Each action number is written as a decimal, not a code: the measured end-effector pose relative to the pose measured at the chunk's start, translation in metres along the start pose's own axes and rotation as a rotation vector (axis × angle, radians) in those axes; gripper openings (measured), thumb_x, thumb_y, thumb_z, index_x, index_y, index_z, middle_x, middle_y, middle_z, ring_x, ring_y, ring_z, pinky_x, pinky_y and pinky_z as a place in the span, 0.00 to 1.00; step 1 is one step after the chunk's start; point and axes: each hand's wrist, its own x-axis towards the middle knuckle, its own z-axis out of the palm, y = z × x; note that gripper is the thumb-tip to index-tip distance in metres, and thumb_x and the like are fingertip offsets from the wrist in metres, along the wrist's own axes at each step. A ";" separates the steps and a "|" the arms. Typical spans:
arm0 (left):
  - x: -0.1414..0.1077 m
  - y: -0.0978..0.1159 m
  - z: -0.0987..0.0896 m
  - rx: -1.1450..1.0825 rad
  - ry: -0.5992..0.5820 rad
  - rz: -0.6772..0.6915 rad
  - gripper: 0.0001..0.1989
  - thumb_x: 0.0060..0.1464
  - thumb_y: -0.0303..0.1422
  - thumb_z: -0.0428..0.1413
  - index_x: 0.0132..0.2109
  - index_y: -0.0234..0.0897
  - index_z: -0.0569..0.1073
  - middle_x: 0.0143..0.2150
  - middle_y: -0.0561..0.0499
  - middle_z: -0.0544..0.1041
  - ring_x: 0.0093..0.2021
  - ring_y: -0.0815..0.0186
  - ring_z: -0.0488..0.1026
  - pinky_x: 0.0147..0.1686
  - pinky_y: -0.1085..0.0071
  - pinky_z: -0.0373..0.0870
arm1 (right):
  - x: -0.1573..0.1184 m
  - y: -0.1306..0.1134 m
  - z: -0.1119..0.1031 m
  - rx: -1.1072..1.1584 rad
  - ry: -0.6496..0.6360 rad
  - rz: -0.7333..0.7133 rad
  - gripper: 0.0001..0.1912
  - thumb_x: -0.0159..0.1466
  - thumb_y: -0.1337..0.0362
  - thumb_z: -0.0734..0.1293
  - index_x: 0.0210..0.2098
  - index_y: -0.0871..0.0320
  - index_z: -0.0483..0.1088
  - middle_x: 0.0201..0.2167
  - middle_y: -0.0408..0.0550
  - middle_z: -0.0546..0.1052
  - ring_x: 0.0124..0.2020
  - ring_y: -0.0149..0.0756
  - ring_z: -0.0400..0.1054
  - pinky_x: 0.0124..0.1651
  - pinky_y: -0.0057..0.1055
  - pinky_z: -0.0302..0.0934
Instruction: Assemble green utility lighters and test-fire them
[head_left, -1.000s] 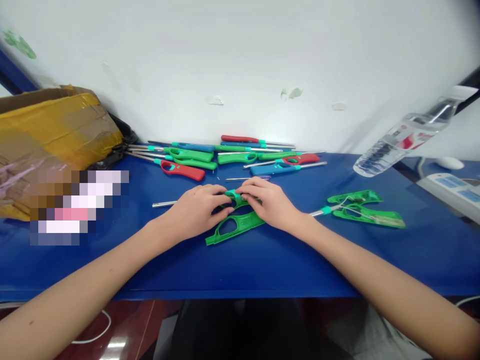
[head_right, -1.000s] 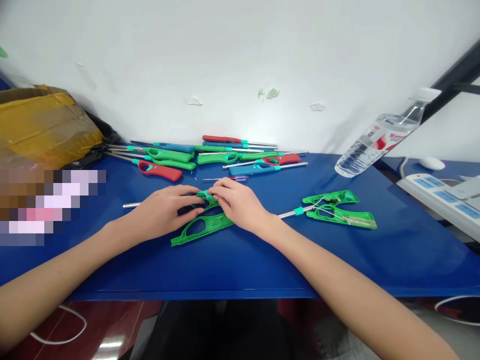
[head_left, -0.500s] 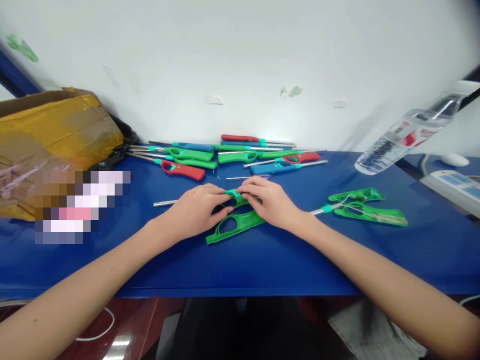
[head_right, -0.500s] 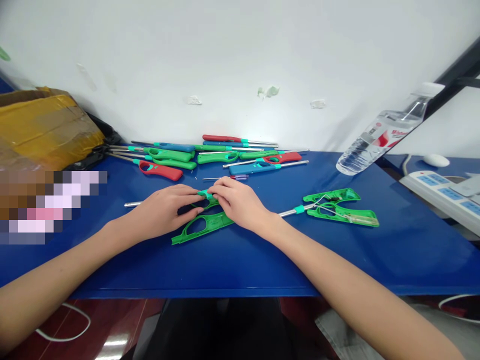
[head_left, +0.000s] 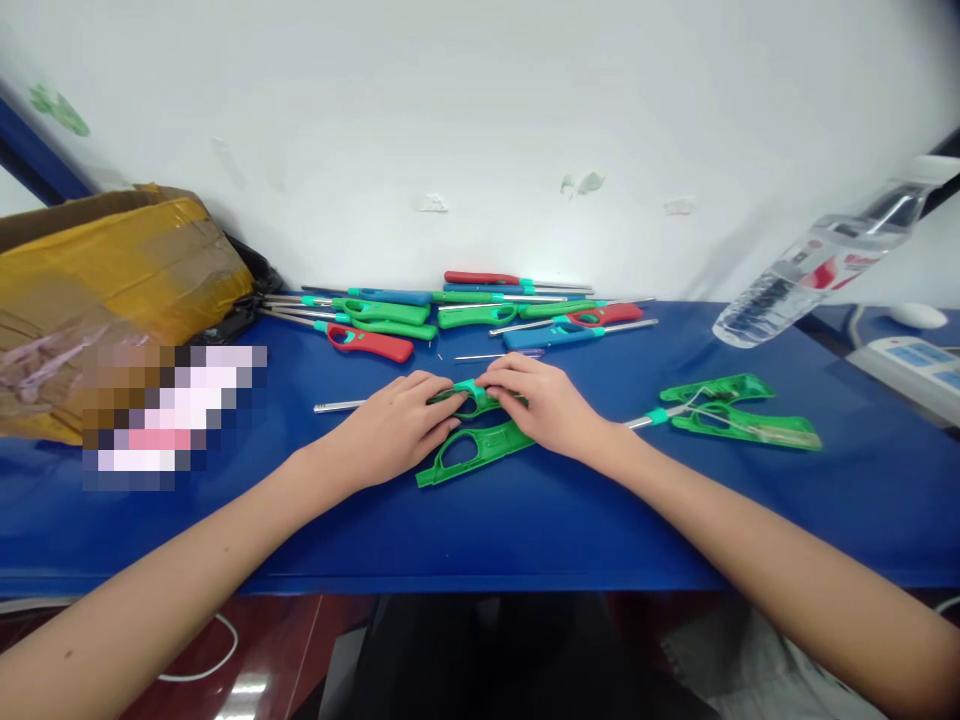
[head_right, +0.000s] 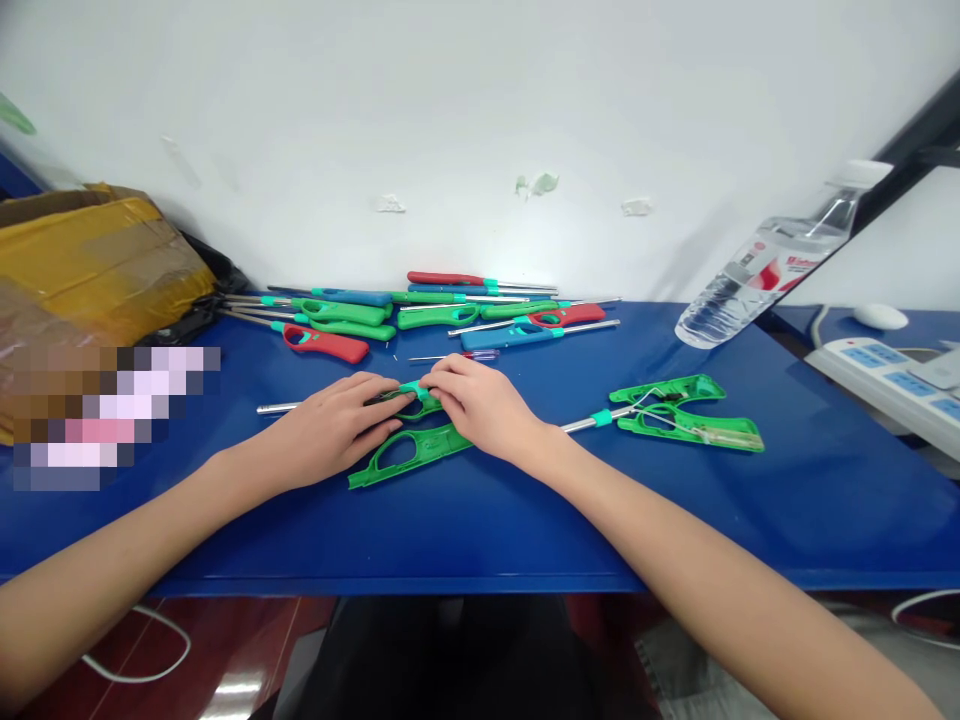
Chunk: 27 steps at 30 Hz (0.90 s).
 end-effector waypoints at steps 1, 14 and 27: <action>0.000 0.000 0.000 -0.018 0.004 -0.009 0.20 0.69 0.36 0.43 0.58 0.33 0.72 0.51 0.39 0.73 0.51 0.54 0.69 0.52 0.56 0.70 | 0.000 0.000 0.000 0.004 -0.001 -0.001 0.13 0.70 0.69 0.59 0.46 0.57 0.75 0.43 0.53 0.77 0.44 0.39 0.73 0.47 0.38 0.70; 0.004 0.000 0.006 -0.220 0.047 -0.099 0.16 0.68 0.33 0.44 0.56 0.37 0.70 0.51 0.40 0.69 0.54 0.56 0.67 0.56 0.54 0.67 | 0.000 0.000 0.002 -0.022 -0.020 0.013 0.14 0.68 0.70 0.61 0.48 0.56 0.75 0.41 0.53 0.77 0.43 0.41 0.72 0.47 0.40 0.70; 0.002 0.003 0.009 -0.189 0.112 -0.119 0.15 0.66 0.31 0.47 0.54 0.36 0.74 0.54 0.39 0.69 0.59 0.54 0.64 0.59 0.52 0.67 | -0.002 -0.001 -0.001 -0.161 -0.090 -0.024 0.20 0.66 0.74 0.60 0.51 0.53 0.76 0.48 0.52 0.80 0.57 0.47 0.68 0.55 0.51 0.68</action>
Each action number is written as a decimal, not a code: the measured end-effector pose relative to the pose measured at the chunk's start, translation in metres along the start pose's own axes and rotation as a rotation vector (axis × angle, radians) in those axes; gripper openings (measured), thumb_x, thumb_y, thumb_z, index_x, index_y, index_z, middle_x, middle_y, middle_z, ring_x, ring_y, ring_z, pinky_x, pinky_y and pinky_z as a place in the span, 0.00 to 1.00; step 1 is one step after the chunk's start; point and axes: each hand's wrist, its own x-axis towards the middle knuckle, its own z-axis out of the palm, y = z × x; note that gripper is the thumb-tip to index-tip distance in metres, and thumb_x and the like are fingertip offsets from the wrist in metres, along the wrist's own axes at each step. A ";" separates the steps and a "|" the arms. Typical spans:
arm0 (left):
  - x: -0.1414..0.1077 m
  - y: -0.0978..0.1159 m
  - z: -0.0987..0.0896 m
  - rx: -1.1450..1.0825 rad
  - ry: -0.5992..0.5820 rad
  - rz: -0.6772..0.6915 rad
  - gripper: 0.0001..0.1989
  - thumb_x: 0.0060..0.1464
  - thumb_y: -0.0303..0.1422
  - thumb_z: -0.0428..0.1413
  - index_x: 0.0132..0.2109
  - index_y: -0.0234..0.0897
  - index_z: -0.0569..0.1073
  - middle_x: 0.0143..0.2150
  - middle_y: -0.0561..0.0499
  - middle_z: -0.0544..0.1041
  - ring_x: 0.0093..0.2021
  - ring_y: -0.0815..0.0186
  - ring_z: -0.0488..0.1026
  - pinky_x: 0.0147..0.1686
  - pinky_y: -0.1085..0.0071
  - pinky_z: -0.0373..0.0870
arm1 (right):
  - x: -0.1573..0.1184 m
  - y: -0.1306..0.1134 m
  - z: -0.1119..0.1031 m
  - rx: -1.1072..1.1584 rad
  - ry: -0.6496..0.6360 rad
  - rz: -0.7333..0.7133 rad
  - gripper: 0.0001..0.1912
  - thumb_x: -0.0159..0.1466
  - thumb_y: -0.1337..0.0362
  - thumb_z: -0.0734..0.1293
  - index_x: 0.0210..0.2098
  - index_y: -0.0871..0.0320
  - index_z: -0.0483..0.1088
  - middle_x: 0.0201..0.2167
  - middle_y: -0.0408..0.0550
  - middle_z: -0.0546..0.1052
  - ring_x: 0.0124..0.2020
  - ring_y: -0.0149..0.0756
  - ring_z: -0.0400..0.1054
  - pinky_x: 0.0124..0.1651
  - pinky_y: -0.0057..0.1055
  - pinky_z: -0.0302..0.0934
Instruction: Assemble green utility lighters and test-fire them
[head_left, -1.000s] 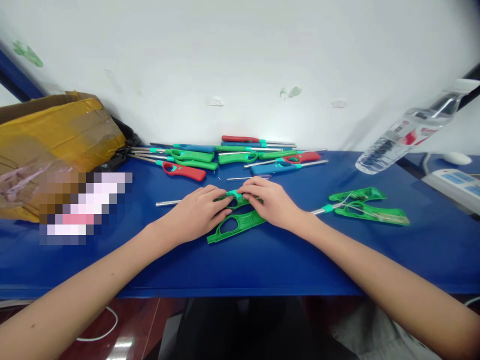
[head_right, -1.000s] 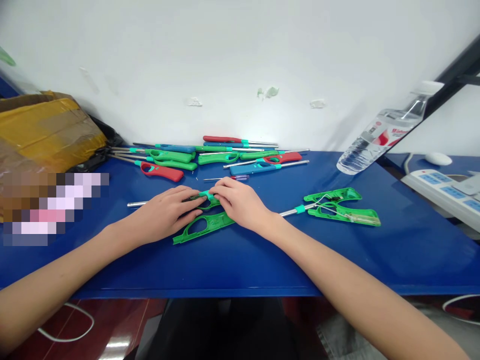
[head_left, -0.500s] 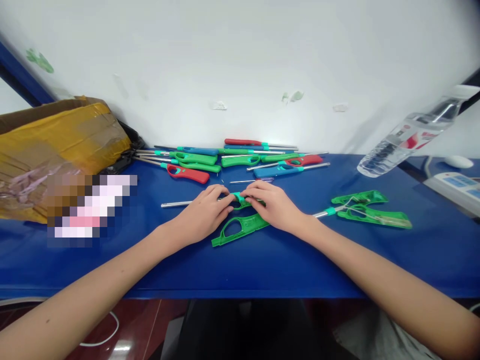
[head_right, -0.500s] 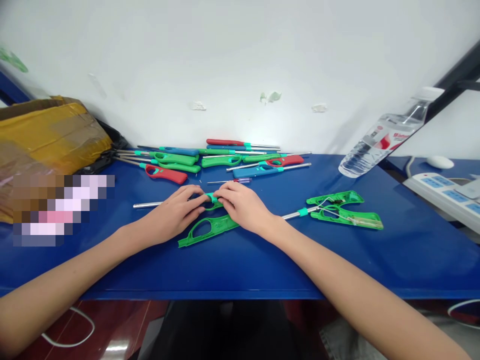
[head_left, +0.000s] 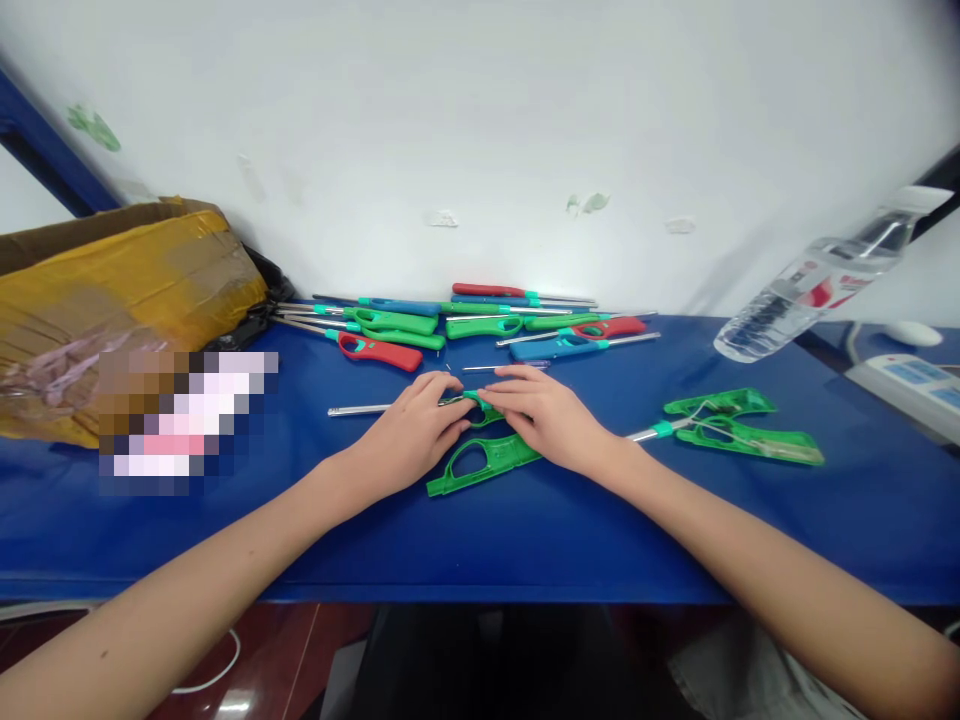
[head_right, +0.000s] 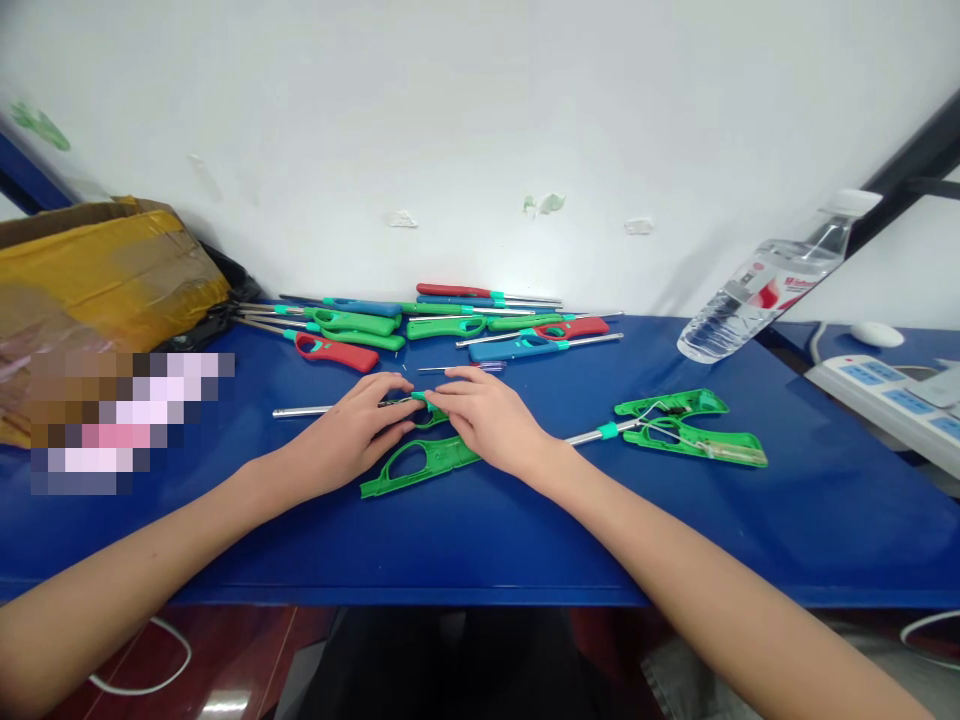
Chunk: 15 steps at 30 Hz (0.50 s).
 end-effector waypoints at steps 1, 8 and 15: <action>0.000 0.000 0.000 0.005 -0.001 -0.006 0.15 0.67 0.31 0.47 0.54 0.36 0.74 0.54 0.39 0.69 0.59 0.53 0.64 0.59 0.52 0.67 | 0.000 0.000 0.001 0.014 -0.006 0.009 0.20 0.66 0.74 0.60 0.51 0.53 0.76 0.46 0.51 0.81 0.56 0.47 0.69 0.55 0.50 0.69; 0.000 -0.001 -0.003 0.074 -0.005 -0.002 0.14 0.65 0.33 0.50 0.54 0.35 0.73 0.54 0.40 0.71 0.59 0.53 0.65 0.60 0.51 0.65 | 0.000 -0.002 0.001 0.041 0.022 0.022 0.17 0.67 0.72 0.61 0.51 0.57 0.76 0.46 0.52 0.81 0.46 0.42 0.76 0.51 0.43 0.72; -0.001 -0.004 -0.007 0.048 0.044 -0.020 0.12 0.62 0.35 0.55 0.48 0.32 0.75 0.50 0.41 0.74 0.53 0.55 0.68 0.56 0.55 0.69 | -0.003 -0.004 0.001 0.066 0.031 0.078 0.17 0.68 0.72 0.60 0.52 0.59 0.76 0.48 0.52 0.81 0.47 0.43 0.76 0.49 0.41 0.72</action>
